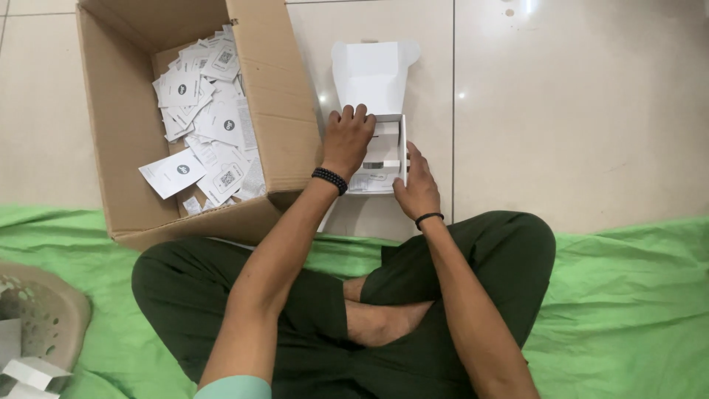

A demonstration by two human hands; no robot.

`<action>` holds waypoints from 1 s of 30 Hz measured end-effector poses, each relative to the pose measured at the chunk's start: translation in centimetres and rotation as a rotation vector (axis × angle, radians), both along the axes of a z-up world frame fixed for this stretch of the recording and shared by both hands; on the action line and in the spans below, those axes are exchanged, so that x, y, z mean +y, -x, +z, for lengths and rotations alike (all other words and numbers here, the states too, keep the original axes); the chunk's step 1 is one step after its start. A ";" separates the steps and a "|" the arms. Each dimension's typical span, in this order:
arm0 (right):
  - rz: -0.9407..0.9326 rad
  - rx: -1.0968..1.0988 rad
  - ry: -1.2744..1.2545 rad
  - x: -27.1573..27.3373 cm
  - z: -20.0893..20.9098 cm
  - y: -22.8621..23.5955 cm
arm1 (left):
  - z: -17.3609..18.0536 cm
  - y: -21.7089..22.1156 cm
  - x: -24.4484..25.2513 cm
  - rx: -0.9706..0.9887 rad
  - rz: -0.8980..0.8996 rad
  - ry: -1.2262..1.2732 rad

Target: The person packs items and manuals into white boxes.

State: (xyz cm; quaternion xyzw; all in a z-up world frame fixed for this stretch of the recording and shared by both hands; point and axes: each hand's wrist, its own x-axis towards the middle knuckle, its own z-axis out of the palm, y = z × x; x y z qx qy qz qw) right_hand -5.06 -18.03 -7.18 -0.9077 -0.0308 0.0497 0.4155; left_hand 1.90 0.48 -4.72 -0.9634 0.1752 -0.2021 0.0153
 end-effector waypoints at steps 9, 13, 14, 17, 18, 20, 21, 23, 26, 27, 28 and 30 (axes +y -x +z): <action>-0.179 -0.301 -0.191 -7.8 10.0 1.4 | 8.7 3.1 -11.7 0.008 -0.300 0.495; -0.327 -0.497 -0.083 -17.2 12.1 5.1 | 10.2 5.4 -22.4 0.100 -0.487 0.666; -0.372 -0.521 -0.032 -20.0 11.9 6.1 | 10.3 6.1 -25.0 0.139 -0.534 0.689; -0.517 -0.539 0.089 -28.5 10.8 9.5 | 10.5 8.8 -32.0 0.256 -0.683 0.740; -0.569 -0.540 0.137 -31.6 10.5 10.5 | 10.7 9.5 -34.4 0.309 -0.738 0.763; -0.664 -0.541 0.303 -37.9 8.1 12.9 | 9.4 11.2 -37.8 0.391 -0.787 0.779; -0.715 -0.529 0.446 -40.7 6.8 14.3 | 8.8 12.1 -39.1 0.463 -0.789 0.786; -0.820 -0.517 0.497 -45.4 5.6 16.4 | 5.3 13.7 -40.9 0.561 -0.807 0.811; -0.943 -0.405 0.511 -48.9 4.4 18.8 | 1.5 14.5 -41.5 0.701 -0.809 0.712; -0.975 -0.316 0.485 -49.5 4.2 19.4 | 0.5 14.4 -41.3 0.735 -0.816 0.596; -0.986 -0.321 0.482 -49.9 4.1 19.5 | 0.5 14.1 -41.3 0.732 -0.826 0.589; -0.877 -0.216 0.653 -50.6 3.8 19.6 | 0.4 13.4 -41.0 0.768 -0.766 0.604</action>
